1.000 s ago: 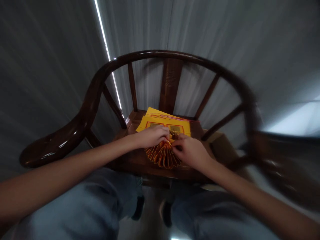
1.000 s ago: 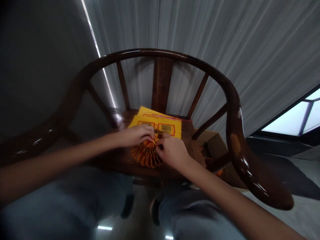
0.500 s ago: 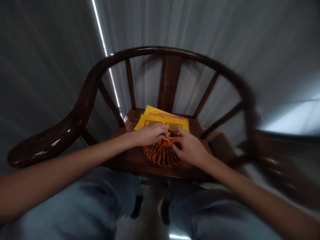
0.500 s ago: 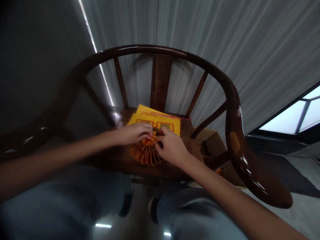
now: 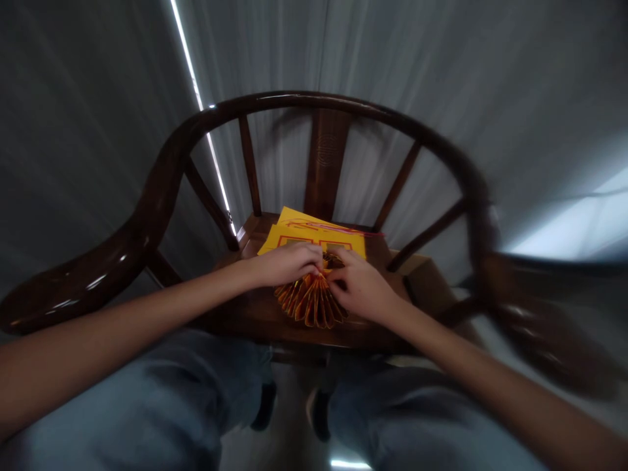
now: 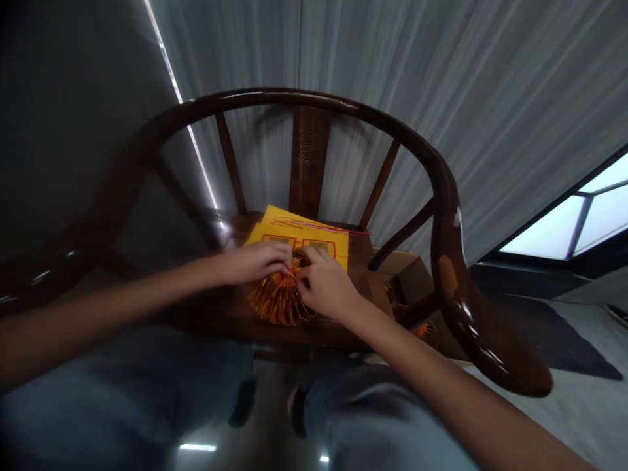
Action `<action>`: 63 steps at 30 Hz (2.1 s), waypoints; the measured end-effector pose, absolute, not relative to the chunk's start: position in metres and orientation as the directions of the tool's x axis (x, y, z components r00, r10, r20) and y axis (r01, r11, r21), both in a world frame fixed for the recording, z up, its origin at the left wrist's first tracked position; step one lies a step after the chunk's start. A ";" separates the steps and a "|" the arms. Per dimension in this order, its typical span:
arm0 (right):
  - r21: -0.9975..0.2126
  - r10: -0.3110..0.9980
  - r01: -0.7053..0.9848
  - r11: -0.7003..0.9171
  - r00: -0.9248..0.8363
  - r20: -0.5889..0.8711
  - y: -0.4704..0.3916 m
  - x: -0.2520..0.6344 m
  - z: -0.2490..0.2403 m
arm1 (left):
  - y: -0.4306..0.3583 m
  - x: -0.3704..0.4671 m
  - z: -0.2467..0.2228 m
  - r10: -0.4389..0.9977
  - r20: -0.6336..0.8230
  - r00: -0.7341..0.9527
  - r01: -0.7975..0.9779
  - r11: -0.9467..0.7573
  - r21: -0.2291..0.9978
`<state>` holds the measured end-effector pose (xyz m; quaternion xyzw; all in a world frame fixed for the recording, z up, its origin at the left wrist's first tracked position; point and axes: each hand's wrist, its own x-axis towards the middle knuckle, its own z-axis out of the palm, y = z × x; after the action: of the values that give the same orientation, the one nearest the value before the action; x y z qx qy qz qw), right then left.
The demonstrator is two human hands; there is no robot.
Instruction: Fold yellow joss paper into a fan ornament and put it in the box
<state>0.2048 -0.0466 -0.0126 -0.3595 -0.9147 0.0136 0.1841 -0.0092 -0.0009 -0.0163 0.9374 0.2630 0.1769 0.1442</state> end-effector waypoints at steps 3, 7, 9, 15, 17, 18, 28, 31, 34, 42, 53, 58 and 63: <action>-0.196 0.653 0.628 0.753 -0.676 0.342 -0.046 0.208 -0.017 | 0.000 -0.009 -0.017 0.541 0.254 0.802 0.438 -0.821 0.365; -0.213 0.655 0.624 0.752 -0.673 0.343 -0.046 0.210 -0.020 | -0.001 -0.009 -0.019 0.532 0.263 0.805 0.439 -0.832 0.340; -0.213 0.658 0.627 0.749 -0.669 0.346 -0.045 0.209 -0.021 | -0.002 -0.008 -0.018 0.525 0.272 0.807 0.432 -0.838 0.334; -0.252 0.628 0.575 0.778 -0.700 0.340 -0.041 0.212 -0.020 | -0.009 -0.007 -0.010 0.544 0.282 0.790 0.465 -0.832 0.302; -0.280 0.579 0.509 0.814 -0.752 0.316 -0.038 0.222 -0.015 | -0.011 -0.007 -0.007 0.547 0.276 0.790 0.475 -0.832 0.288; -0.295 0.559 0.481 0.825 -0.772 0.302 -0.038 0.230 -0.012 | -0.011 -0.007 -0.006 0.546 0.272 0.792 0.476 -0.832 0.285; -0.141 0.464 0.443 0.885 -0.862 0.206 -0.063 0.267 -0.017 | -0.008 -0.009 0.000 0.425 0.233 0.875 0.316 -0.865 0.391; -0.093 0.464 0.455 0.886 -0.858 0.220 -0.065 0.268 -0.024 | -0.005 -0.007 0.001 0.414 0.232 0.880 0.301 -0.865 0.402; -0.096 0.440 0.431 0.897 -0.859 0.261 -0.062 0.268 -0.027 | -0.001 -0.007 0.000 0.408 0.231 0.883 0.294 -0.865 0.406; -0.223 0.417 0.361 0.906 -0.853 0.314 -0.061 0.263 -0.031 | 0.004 -0.012 -0.005 0.411 0.251 0.877 0.287 -0.864 0.414; -0.384 0.585 0.466 0.797 -0.755 0.296 -0.054 0.291 -0.050 | 0.000 -0.013 -0.003 0.429 0.234 0.873 0.323 -0.866 0.381; -0.463 0.646 0.484 0.742 -0.701 0.302 -0.051 0.289 -0.051 | 0.003 -0.012 -0.004 0.411 0.237 0.880 0.307 -0.874 0.378; -0.480 0.647 0.481 0.733 -0.711 0.275 -0.051 0.287 -0.049 | 0.003 -0.012 -0.004 0.418 0.234 0.878 0.317 -0.873 0.370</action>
<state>0.2870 -0.0508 -0.0488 -0.3117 -0.9051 0.1903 0.2177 -0.0118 0.0030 -0.0040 0.9553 0.1925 0.1550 0.1625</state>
